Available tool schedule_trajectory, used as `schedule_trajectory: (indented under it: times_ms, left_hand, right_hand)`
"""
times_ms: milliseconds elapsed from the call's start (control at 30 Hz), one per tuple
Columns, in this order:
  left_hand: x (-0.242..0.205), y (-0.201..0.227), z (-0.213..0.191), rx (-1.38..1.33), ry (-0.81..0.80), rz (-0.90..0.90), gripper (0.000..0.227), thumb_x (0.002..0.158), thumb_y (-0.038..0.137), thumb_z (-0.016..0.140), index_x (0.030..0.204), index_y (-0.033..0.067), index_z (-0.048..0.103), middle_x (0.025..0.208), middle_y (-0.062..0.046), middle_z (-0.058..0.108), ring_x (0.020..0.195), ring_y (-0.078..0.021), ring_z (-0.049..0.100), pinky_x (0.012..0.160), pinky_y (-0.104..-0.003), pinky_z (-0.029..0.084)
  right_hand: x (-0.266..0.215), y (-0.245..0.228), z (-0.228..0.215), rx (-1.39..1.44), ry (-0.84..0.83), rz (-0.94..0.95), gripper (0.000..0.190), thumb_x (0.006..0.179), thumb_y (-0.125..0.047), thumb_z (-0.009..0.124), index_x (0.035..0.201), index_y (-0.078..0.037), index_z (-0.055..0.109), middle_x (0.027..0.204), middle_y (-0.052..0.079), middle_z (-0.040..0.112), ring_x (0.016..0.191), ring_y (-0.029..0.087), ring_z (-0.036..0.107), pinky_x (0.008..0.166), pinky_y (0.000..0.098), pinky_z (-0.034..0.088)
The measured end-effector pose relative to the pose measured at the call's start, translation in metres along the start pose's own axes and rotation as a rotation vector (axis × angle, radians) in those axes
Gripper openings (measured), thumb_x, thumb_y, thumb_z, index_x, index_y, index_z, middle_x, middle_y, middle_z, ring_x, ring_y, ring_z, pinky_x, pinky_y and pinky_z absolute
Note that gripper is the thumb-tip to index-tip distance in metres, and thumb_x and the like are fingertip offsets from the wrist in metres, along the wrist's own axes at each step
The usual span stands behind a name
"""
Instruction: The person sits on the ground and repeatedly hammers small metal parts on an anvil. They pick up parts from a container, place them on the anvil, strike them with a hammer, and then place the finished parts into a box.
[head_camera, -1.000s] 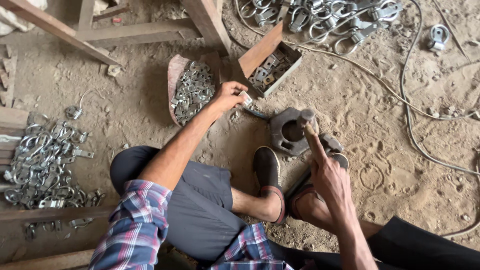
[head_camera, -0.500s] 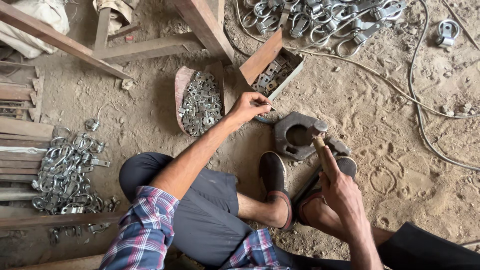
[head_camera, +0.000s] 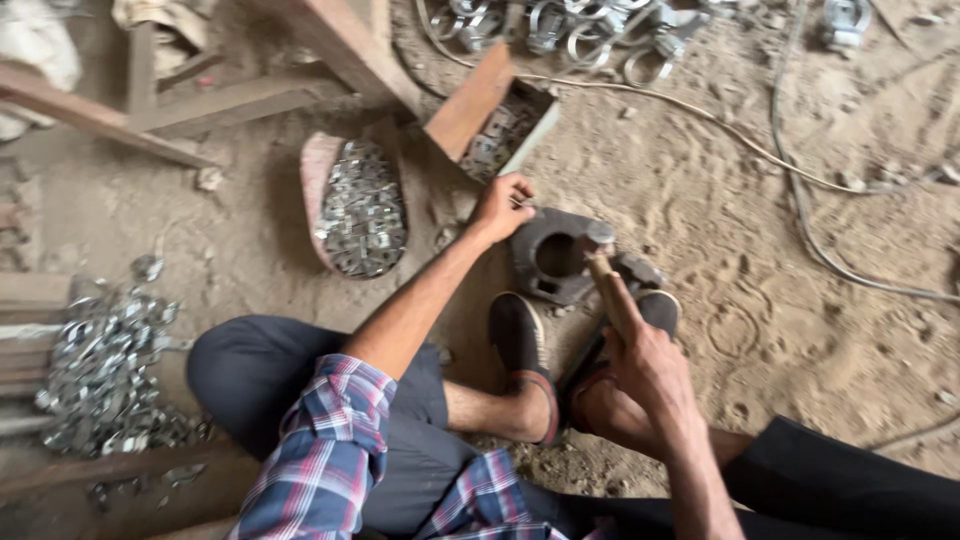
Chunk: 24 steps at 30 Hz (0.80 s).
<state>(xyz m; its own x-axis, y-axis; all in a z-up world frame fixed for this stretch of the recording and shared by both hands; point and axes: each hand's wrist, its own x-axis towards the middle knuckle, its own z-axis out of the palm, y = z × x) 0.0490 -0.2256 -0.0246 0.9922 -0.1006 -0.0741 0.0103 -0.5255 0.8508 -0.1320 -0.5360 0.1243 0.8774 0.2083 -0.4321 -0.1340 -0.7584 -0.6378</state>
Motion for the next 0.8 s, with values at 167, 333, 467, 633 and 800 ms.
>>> schedule_trajectory:
  times_ms: [167, 333, 467, 633, 800]
  left_hand:
    - [0.003, -0.024, 0.020, 0.066, -0.012, -0.067, 0.025, 0.076, -0.004, 0.081, 0.097, 0.0057, 0.075, 0.093, -0.004, 0.076, 0.083, -0.0140, 0.073, 0.072, -0.028, 0.061]
    - [-0.005, -0.013, 0.022, 0.118, 0.007, -0.072, 0.027, 0.077, -0.001, 0.083, 0.102, 0.0070, 0.077, 0.097, -0.004, 0.078, 0.084, -0.0151, 0.073, 0.072, -0.030, 0.061]
    - [-0.012, 0.002, 0.026, 0.127, 0.003, -0.157, 0.028, 0.077, 0.003, 0.084, 0.104, 0.0081, 0.076, 0.098, -0.003, 0.078, 0.082, -0.0145, 0.074, 0.072, -0.030, 0.061]
    - [-0.015, 0.013, 0.021, 0.120, -0.079, -0.128, 0.031, 0.080, 0.006, 0.085, 0.109, 0.0101, 0.076, 0.107, -0.003, 0.078, 0.089, -0.0156, 0.073, 0.074, -0.030, 0.060]
    - [-0.021, 0.029, 0.014, 0.219, -0.154, -0.039, 0.058, 0.069, 0.008, 0.094, 0.120, 0.0126, 0.068, 0.119, -0.007, 0.068, 0.103, -0.0193, 0.066, 0.084, -0.032, 0.058]
  right_hand:
    - [-0.001, -0.004, -0.007, 0.090, -0.027, 0.001, 0.076, 0.098, -0.027, 0.054, 0.162, -0.039, 0.015, 0.090, 0.024, 0.074, 0.064, 0.042, 0.073, 0.055, 0.0538, 0.060]
    - [-0.001, -0.001, -0.007, 0.067, -0.015, -0.001, 0.075, 0.099, -0.029, 0.055, 0.163, -0.037, 0.016, 0.082, 0.024, 0.074, 0.063, 0.042, 0.072, 0.058, 0.0537, 0.060]
    - [0.001, 0.003, -0.004, 0.083, -0.035, 0.010, 0.075, 0.100, -0.030, 0.054, 0.163, -0.038, 0.015, 0.081, 0.023, 0.074, 0.062, 0.041, 0.073, 0.059, 0.0531, 0.061]
    - [0.002, 0.007, -0.001, 0.076, -0.028, 0.001, 0.077, 0.099, -0.030, 0.055, 0.163, -0.037, 0.013, 0.078, 0.023, 0.074, 0.063, 0.042, 0.072, 0.059, 0.0548, 0.060]
    - [0.003, 0.006, -0.003, 0.071, -0.055, 0.033, 0.078, 0.098, -0.031, 0.055, 0.163, -0.039, 0.012, 0.079, 0.024, 0.074, 0.063, 0.042, 0.072, 0.061, 0.0545, 0.061]
